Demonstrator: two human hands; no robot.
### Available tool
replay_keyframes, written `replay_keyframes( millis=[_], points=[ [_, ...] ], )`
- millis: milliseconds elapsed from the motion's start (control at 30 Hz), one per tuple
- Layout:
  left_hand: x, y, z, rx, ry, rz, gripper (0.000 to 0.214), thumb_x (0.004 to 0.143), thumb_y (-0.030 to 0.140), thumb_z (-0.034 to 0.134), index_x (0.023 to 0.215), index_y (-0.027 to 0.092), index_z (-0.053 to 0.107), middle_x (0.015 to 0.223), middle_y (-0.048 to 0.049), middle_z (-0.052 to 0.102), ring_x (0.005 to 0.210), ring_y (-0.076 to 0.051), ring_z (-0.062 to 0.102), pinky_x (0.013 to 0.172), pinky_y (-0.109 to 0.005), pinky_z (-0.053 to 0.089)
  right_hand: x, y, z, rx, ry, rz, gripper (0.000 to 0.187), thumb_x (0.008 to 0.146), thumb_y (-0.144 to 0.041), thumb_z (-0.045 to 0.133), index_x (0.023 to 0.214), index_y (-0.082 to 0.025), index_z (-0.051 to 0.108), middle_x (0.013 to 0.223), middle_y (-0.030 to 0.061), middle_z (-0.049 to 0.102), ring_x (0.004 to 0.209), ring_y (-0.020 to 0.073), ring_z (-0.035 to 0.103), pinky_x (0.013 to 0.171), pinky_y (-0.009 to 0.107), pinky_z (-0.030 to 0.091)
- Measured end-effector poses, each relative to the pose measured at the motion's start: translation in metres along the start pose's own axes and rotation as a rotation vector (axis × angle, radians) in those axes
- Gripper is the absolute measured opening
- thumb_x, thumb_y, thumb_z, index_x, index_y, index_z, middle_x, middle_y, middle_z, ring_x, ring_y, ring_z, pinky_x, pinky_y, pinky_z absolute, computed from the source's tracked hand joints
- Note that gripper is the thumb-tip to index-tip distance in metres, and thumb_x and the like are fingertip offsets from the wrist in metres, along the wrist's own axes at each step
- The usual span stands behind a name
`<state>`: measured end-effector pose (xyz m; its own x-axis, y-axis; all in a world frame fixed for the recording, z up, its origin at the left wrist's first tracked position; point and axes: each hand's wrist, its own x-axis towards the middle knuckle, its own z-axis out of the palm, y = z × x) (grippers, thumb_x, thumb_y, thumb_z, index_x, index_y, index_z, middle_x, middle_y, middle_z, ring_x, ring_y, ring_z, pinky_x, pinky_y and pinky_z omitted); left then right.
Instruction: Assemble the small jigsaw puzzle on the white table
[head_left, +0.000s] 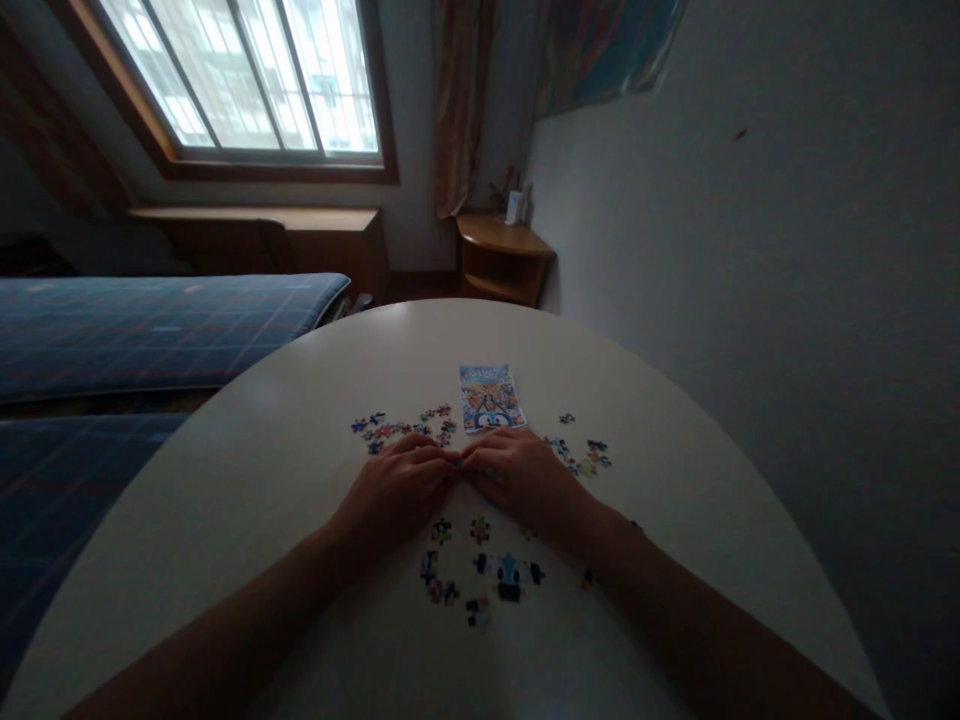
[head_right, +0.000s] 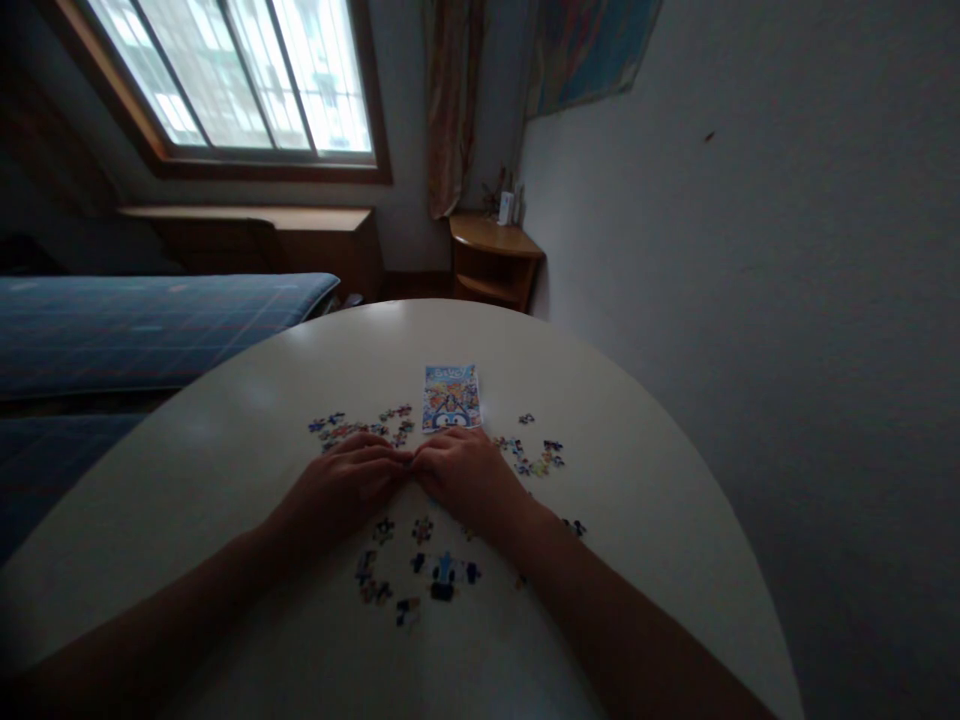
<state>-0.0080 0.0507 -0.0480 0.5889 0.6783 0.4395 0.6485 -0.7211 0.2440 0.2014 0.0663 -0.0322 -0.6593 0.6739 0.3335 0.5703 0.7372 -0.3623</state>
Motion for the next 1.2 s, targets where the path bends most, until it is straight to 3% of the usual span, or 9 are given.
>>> replay_keyframes(
  millis=[333, 500, 600, 833, 1067, 1200],
  points=[
    [-0.003, -0.006, 0.009, -0.147, 0.043, -0.088, 0.017, 0.090, 0.015, 0.059, 0.095, 0.024, 0.072, 0.102, 0.0002, 0.075, 0.101, -0.019, 0.066, 0.087, -0.034, 0.056, 0.001, -0.002, 0.002, -0.065, -0.019, -0.007, 0.008, 0.087, -0.015, 0.067, 0.090, -0.019, 0.072, 0.097, 0.0041, 0.075, 0.099, 0.0187, 0.067, 0.093, 0.034, 0.048],
    [-0.007, -0.013, -0.007, -0.095, 0.186, -0.265, 0.008, 0.089, 0.022, 0.062, 0.090, 0.023, 0.070, 0.095, -0.0021, 0.075, 0.089, -0.021, 0.067, 0.085, -0.038, 0.054, -0.001, 0.000, 0.002, -0.051, 0.000, -0.009, 0.008, 0.087, -0.015, 0.065, 0.089, -0.020, 0.072, 0.099, 0.0030, 0.075, 0.098, 0.0187, 0.066, 0.093, 0.035, 0.048],
    [-0.010, -0.018, -0.016, -0.026, 0.197, -0.357, 0.006, 0.089, 0.023, 0.063, 0.091, 0.022, 0.068, 0.089, -0.0031, 0.073, 0.085, -0.022, 0.066, 0.084, -0.042, 0.053, -0.002, 0.001, 0.003, -0.026, 0.022, -0.025, 0.008, 0.088, -0.014, 0.065, 0.089, -0.020, 0.071, 0.101, 0.0026, 0.074, 0.099, 0.0188, 0.066, 0.094, 0.035, 0.048],
    [-0.013, -0.014, -0.007, -0.072, 0.074, -0.112, 0.014, 0.091, 0.019, 0.060, 0.101, 0.022, 0.068, 0.105, -0.0024, 0.073, 0.098, -0.021, 0.064, 0.095, -0.042, 0.051, -0.004, 0.000, 0.005, -0.022, 0.066, 0.001, 0.011, 0.088, -0.014, 0.062, 0.094, -0.018, 0.070, 0.103, 0.0063, 0.074, 0.100, 0.0194, 0.066, 0.094, 0.036, 0.049],
    [-0.008, -0.010, -0.001, -0.063, 0.024, -0.030, 0.024, 0.094, 0.016, 0.054, 0.113, 0.021, 0.068, 0.111, -0.0040, 0.073, 0.103, -0.020, 0.063, 0.093, -0.038, 0.054, -0.003, -0.005, 0.006, 0.024, 0.047, 0.109, 0.010, 0.082, -0.023, 0.071, 0.092, -0.020, 0.073, 0.114, 0.0070, 0.069, 0.108, 0.0219, 0.063, 0.099, 0.040, 0.047],
    [-0.007, -0.011, -0.001, -0.046, -0.015, 0.028, 0.024, 0.094, 0.014, 0.052, 0.107, 0.022, 0.070, 0.114, -0.0026, 0.072, 0.106, -0.021, 0.062, 0.095, -0.041, 0.052, 0.002, -0.008, 0.006, 0.093, 0.021, 0.198, 0.005, 0.080, -0.020, 0.072, 0.085, -0.021, 0.073, 0.112, 0.0071, 0.070, 0.107, 0.0215, 0.063, 0.098, 0.039, 0.047]
  ],
)
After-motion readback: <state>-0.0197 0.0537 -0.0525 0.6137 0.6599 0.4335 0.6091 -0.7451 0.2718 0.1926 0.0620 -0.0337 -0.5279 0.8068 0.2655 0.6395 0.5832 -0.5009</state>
